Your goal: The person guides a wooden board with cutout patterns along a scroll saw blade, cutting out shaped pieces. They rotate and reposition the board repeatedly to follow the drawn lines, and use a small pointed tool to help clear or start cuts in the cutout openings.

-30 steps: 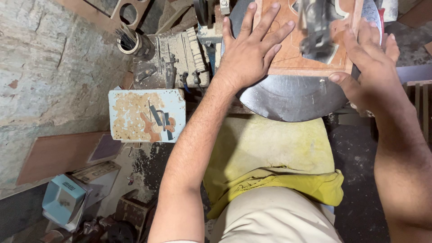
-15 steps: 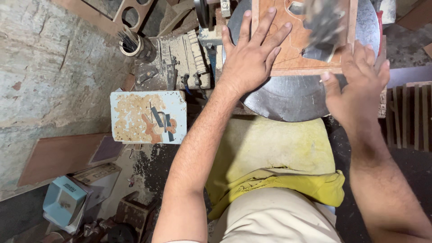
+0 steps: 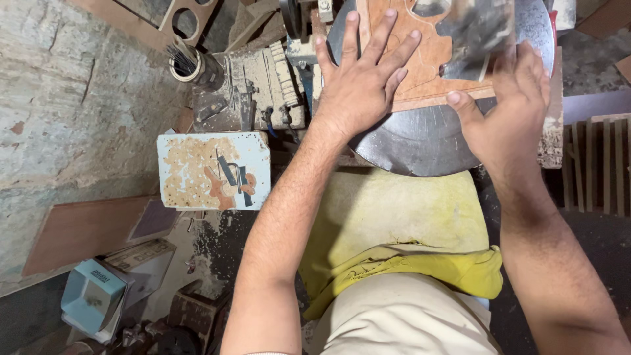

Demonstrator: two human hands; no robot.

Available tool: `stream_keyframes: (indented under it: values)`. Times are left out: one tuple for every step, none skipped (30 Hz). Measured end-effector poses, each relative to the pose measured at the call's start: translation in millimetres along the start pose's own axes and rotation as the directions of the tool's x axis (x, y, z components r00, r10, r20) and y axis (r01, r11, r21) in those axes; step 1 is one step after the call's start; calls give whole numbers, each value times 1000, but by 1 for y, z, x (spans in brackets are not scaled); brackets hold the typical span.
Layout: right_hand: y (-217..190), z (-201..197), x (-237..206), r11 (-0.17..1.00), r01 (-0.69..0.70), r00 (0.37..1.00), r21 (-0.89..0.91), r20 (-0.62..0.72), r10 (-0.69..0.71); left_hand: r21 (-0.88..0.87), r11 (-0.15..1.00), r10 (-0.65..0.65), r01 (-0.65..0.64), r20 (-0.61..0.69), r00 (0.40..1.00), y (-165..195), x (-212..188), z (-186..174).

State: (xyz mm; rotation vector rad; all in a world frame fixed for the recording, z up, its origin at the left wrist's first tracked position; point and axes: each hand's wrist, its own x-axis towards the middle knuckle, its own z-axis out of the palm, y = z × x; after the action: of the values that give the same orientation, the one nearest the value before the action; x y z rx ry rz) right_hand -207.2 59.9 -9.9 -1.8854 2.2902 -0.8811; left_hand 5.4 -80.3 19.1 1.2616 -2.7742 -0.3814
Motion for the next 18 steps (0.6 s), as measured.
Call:
stream_keyframes:
  values:
    - [2,0,2,1000,9,1000,6,2,-9,8,1000,11,-11,1,1000,-1,0,-1]
    - [3,-1,3,1000,15,1000,13,6,-16,15,1000,21,-21,6,1000,-2,-1,-3]
    - [4,-2,5,1000,21,1000,19,10,-21,21,999,33,-33,11,999,-2,-2,-4]
    - [4,-1,7,999,33,999,10,11,-33,18,999,37,-37,6,999,-4,-3,-5]
    - [5,-2,9,999,45,999,1,12,-45,14,999,40,-40,0,999,-4,-4,-5]
    - [6,-3,11,998,57,998,-8,15,-57,10,999,43,-43,-6,999,-5,-5,-5]
    - [6,-4,13,999,45,999,29,18,-46,11,999,52,-52,-16,999,-5,-6,-6]
    - [6,-5,15,997,33,999,67,21,-35,12,998,62,-61,-26,998,-6,-6,-6]
    - [6,-7,17,994,21,999,105,24,-23,13,997,72,-72,-37,997,-6,-7,-6]
    - [6,-9,19,996,40,998,83,43,-44,7,997,74,-74,-30,997,-7,-7,-5]
    - [7,-11,21,996,60,996,63,63,-64,2,997,76,-76,-23,997,-8,-8,-5]
    - [6,-12,23,996,81,993,44,83,-84,-3,997,77,-77,-17,997,-9,-9,-4]
    - [6,-12,24,996,66,994,51,84,-70,1,997,81,-81,-19,996,-10,-11,-3]
    - [6,-13,27,997,51,995,58,84,-56,5,996,87,-87,-23,996,-10,-13,-2]
    - [5,-14,29,997,35,996,64,84,-41,8,995,95,-94,-27,995,-10,-14,-1]
    - [5,-15,32,999,50,993,21,110,-52,22,995,102,-102,-31,994,-11,-15,0]
    - [6,-17,36,998,65,988,-20,139,-62,35,994,108,-107,-34,994,-11,-18,1]
    - [5,-18,38,995,82,983,-59,169,-71,48,993,113,-111,-35,993,-10,-20,2]
